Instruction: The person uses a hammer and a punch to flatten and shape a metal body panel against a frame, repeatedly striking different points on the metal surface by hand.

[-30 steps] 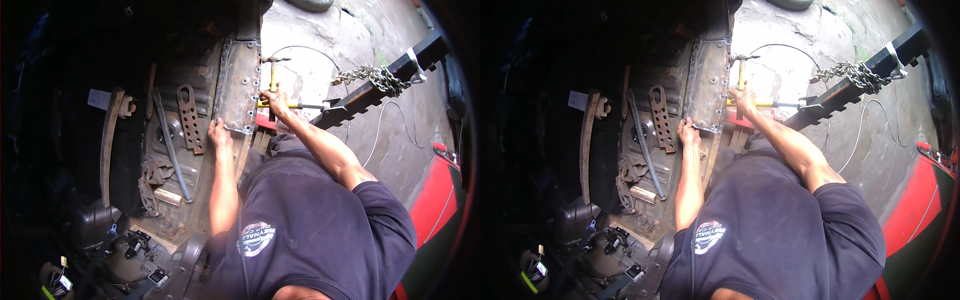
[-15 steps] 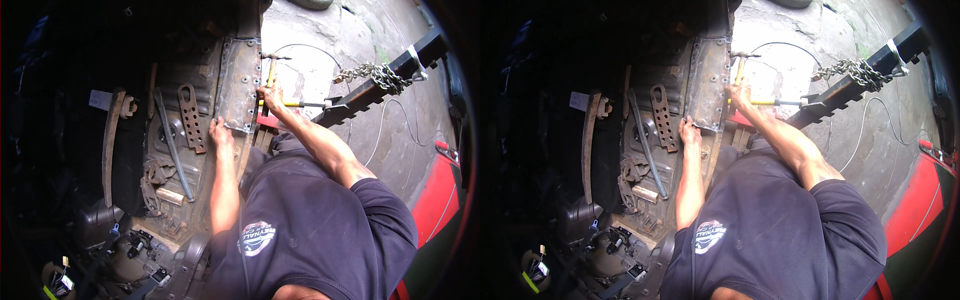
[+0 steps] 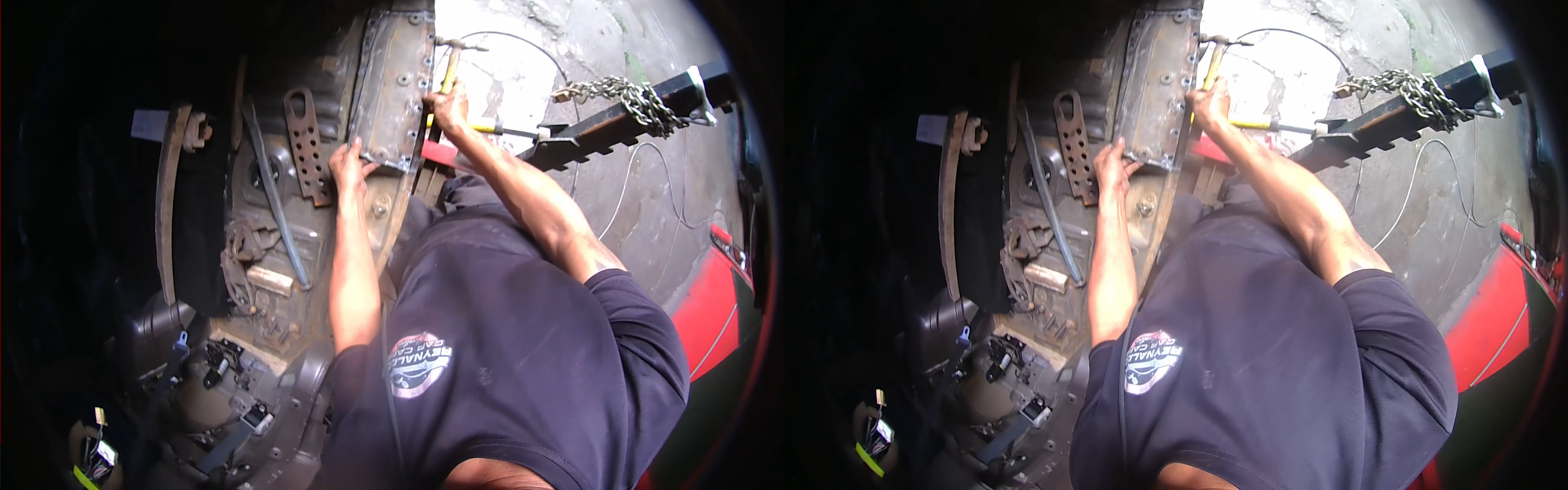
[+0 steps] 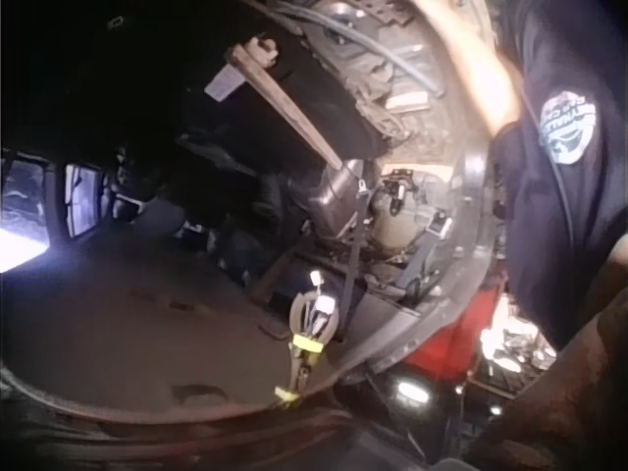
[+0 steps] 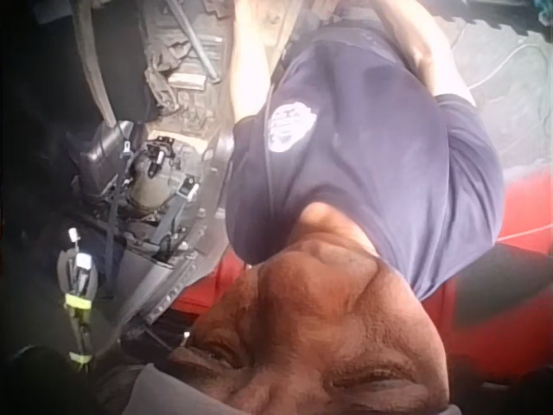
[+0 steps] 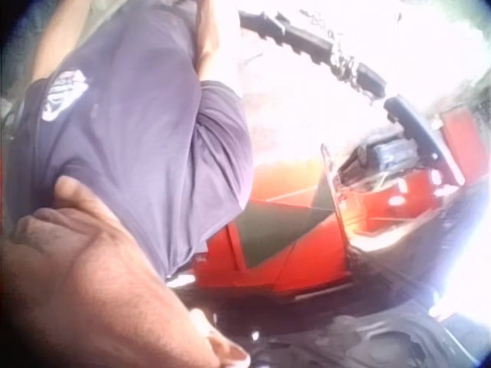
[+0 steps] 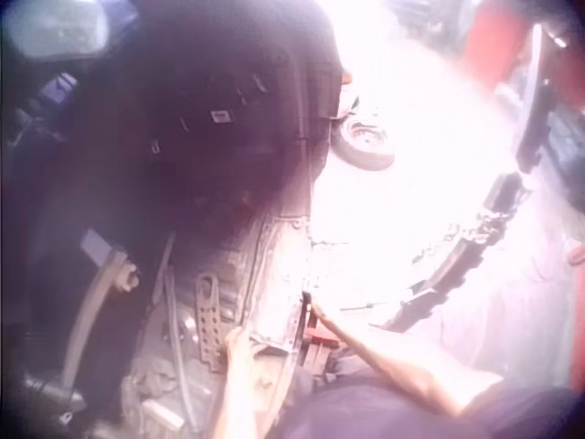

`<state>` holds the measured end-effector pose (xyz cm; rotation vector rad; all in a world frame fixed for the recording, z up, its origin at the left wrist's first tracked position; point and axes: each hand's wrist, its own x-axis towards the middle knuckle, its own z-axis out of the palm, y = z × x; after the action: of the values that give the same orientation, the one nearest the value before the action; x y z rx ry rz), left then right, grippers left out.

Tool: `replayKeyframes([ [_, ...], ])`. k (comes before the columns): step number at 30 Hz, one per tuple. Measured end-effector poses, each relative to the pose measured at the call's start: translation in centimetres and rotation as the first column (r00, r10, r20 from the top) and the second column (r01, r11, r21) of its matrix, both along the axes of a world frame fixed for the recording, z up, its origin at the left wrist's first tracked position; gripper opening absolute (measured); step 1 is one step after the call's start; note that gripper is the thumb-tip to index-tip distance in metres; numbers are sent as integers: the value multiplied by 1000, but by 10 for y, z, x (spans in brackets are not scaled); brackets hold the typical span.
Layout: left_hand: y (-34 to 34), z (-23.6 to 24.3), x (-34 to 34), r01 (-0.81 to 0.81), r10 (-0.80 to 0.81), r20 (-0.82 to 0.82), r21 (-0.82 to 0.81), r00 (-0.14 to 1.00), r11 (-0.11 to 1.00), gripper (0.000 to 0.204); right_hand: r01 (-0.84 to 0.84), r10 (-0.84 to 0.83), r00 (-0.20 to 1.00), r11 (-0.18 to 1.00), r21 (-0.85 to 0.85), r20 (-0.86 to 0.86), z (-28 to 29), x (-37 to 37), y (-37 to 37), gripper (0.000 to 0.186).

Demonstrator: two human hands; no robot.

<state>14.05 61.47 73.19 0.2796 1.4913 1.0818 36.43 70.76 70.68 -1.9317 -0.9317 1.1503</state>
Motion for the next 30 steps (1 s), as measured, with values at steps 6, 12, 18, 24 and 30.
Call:
replayKeyframes([
  [6,14,21,-9,245,-273,-201,-156,941,957,34,29,-24,998,995,98,-59,-24,6,6,41],
  [12,7,17,-1,192,-222,-378,-114,899,975,32,-12,9,999,996,83,39,-10,3,3,37],
  [18,2,-14,-4,346,-328,-633,-101,701,933,25,-47,48,993,999,-16,103,25,9,3,40],
  [24,1,-1,2,476,-288,-889,-94,355,875,23,-28,29,998,999,37,-51,22,15,-8,31],
  [30,3,10,-3,402,-272,-769,-22,578,915,26,-36,57,984,992,124,-171,15,25,-29,32],
])
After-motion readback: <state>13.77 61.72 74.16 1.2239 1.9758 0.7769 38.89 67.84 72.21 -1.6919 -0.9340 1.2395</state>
